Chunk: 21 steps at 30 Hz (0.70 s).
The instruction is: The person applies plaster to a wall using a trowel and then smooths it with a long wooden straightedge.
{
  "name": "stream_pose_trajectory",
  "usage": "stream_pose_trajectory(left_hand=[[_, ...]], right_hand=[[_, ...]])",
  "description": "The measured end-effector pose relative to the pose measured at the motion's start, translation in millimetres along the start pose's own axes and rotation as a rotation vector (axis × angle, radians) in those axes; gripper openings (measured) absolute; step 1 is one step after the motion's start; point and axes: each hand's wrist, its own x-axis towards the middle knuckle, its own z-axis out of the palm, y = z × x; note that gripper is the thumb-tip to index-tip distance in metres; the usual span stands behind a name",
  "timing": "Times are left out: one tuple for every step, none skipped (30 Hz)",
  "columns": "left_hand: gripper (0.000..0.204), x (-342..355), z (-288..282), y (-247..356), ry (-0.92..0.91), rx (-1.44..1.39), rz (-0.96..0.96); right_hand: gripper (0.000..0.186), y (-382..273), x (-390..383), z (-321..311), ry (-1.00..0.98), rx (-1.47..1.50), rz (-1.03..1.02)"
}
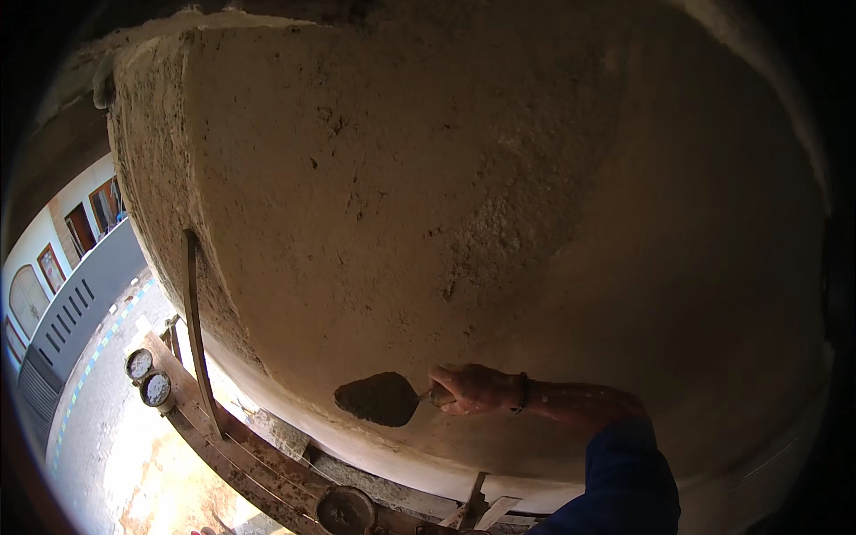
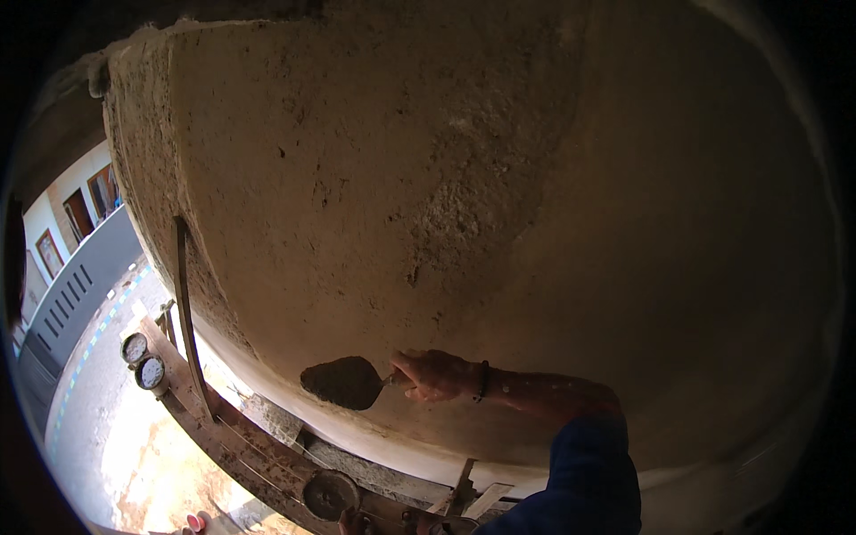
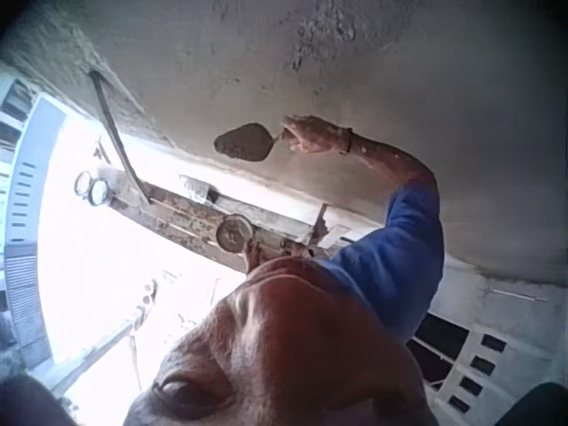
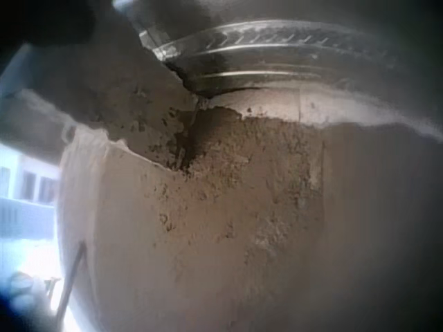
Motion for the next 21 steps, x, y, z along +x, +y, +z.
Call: stream_pose_trajectory(left_hand=[[0.050, 5.0, -0.4, 12.3, -0.032, 0.002, 0.003], [0.050, 10.0, -3.8, 25.0, -0.050, 0.004, 0.010], [0.050, 15.3, -3.8, 37.3, -0.073, -0.004, 0.018], [0.050, 19.7, -6.4, 47.3, -0.085, -0.007, 0.027], [0.051, 24.2, -10.5, 57.2, -0.092, -0.015, 0.040], [0.051, 29.7, -16.1, 66.9, -0.094, -0.020, 0.053], [0.051, 34.2, -23.5, 76.3, -0.086, -0.022, 0.077], [0.051, 35.1, -28.4, 82.3, -0.084, -0.033, 0.094], [0.051, 34.8, -31.6, 89.7, -0.079, -0.044, 0.103], [0.051, 36.7, -34.0, 98.2, -0.069, -0.056, 0.106], [0.051, 32.8, -35.1, 107.9, -0.057, -0.066, 0.082], [0.052, 28.5, -23.0, 123.0, -0.073, -0.083, 0.059], [0.052, 23.5, -11.6, 134.5, -0.107, -0.113, 0.013], [0.052, 20.4, -5.9, 136.6, -0.101, -0.116, 0.021], [0.052, 17.9, -1.0, 137.0, -0.101, -0.128, 0.007], [0.051, 15.6, 2.1, 136.6, -0.103, -0.139, -0.008], [0.052, 10.1, 2.4, 133.6, -0.103, -0.186, -0.043], [0.052, 9.0, -9.0, 123.3, -0.080, -0.186, -0.040], [0.049, 10.5, -29.8, 104.1, -0.090, -0.191, -0.078], [0.046, 15.5, -36.5, 82.7, -0.136, -0.208, -0.117], [0.042, 19.1, -72.0, 56.8, -0.090, -0.229, -0.123]], right_hand=[[0.043, -17.8, -18.7, -46.6, 0.010, -0.052, 0.047], [0.042, -36.0, -34.8, -89.7, 0.018, -0.099, 0.080], [0.041, -52.5, -51.1, -126.6, 0.063, -0.195, 0.051], [0.040, -68.7, -64.2, -156.8, 0.106, -0.284, 0.012], [0.037, -88.2, -75.8, -183.7, 0.152, -0.321, -0.003], [0.035, -103.8, -80.4, -203.7, 0.200, -0.353, -0.052], [0.033, -120.4, -87.1, -224.8, 0.256, -0.386, -0.106], [0.033, -134.7, -95.0, -240.6, 0.306, -0.414, -0.188], [0.033, -150.3, -101.4, -254.8, 0.310, -0.403, -0.211], [0.031, -168.3, -107.8, -268.7, 0.317, -0.412, -0.241], [0.030, -179.7, -111.4, -278.9, 0.324, -0.416, -0.274], [0.030, -193.8, -118.8, -290.4, 0.322, -0.419, -0.279], [0.032, -206.9, -124.0, -299.9, 0.293, -0.338, -0.336], [0.034, -214.4, -125.7, -307.5, 0.268, -0.257, -0.395], [0.034, -217.3, -124.0, -312.6, 0.272, -0.261, -0.404], [0.038, -219.6, -121.3, -316.8, 0.255, -0.186, -0.472], [0.042, -220.0, -118.9, -321.2, 0.235, -0.109, -0.539], [0.042, -209.2, -107.3, -321.3, 0.237, -0.100, -0.560], [0.045, -195.8, -92.0, -321.3, 0.124, 0.132, -0.433], [0.049, -190.0, -81.9, -327.6, 0.003, 0.336, -0.272], [0.053, -173.6, -69.6, -338.6, 0.363, 0.127, -0.168]])
